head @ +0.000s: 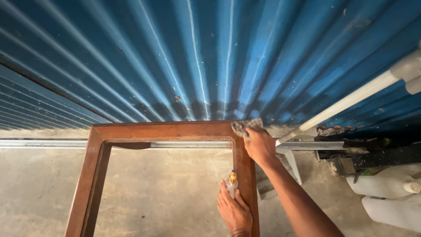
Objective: The person is cleaning a wooden stool using a spray bottle and a cloth. They spray the liquid onto the stool and wipe it down with the cloth, focusing on the edges and corners.
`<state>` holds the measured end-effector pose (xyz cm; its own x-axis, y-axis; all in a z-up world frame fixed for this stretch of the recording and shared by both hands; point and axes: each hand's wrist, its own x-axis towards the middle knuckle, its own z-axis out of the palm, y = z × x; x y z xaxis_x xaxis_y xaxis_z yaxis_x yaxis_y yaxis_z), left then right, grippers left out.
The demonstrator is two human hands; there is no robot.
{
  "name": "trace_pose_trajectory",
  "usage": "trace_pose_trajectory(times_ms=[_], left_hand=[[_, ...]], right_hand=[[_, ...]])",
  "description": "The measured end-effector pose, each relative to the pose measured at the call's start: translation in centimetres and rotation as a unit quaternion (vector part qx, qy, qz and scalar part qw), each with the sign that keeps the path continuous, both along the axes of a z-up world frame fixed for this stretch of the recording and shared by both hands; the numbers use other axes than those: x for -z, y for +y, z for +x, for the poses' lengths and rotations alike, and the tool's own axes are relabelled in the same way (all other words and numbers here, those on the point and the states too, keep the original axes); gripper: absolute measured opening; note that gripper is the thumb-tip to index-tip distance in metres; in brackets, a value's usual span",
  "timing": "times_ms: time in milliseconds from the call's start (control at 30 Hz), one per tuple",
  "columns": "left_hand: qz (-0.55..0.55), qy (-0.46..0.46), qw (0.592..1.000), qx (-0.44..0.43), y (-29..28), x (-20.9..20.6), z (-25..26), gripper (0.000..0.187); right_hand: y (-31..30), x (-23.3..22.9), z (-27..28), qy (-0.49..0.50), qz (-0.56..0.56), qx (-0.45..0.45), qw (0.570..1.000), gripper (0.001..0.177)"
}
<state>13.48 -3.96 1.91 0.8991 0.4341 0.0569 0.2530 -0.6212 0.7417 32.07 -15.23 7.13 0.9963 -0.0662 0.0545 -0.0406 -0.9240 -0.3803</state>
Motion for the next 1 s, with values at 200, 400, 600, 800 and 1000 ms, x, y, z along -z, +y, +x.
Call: trace_pose_trajectory(times_ms=[200, 400, 600, 800, 1000], left_hand=[[0.010, -0.006, 1.000, 0.004, 0.2, 0.0, -0.1, 0.060], [-0.005, 0.001, 1.000, 0.004, 0.2, -0.1, 0.0, 0.060], [-0.011, 0.017, 1.000, 0.001, 0.2, 0.2, 0.0, 0.060], [-0.007, 0.015, 1.000, 0.008, 0.3, 0.0, -0.1, 0.060], [-0.015, 0.006, 1.000, 0.008, 0.2, 0.0, -0.1, 0.060]], right_hand=[[2.1, 0.3, 0.0, -0.022, 0.009, -0.061, 0.998, 0.037], [-0.2, -0.7, -3.0, 0.016, 0.031, -0.058, 0.998, 0.038], [1.1, 0.1, 1.4, -0.049, 0.040, -0.028, 0.998, 0.037], [0.2, 0.4, -2.5, -0.068, 0.067, -0.169, 0.981, 0.037], [-1.0, -0.2, -2.1, -0.014, 0.025, -0.056, 0.998, 0.034]])
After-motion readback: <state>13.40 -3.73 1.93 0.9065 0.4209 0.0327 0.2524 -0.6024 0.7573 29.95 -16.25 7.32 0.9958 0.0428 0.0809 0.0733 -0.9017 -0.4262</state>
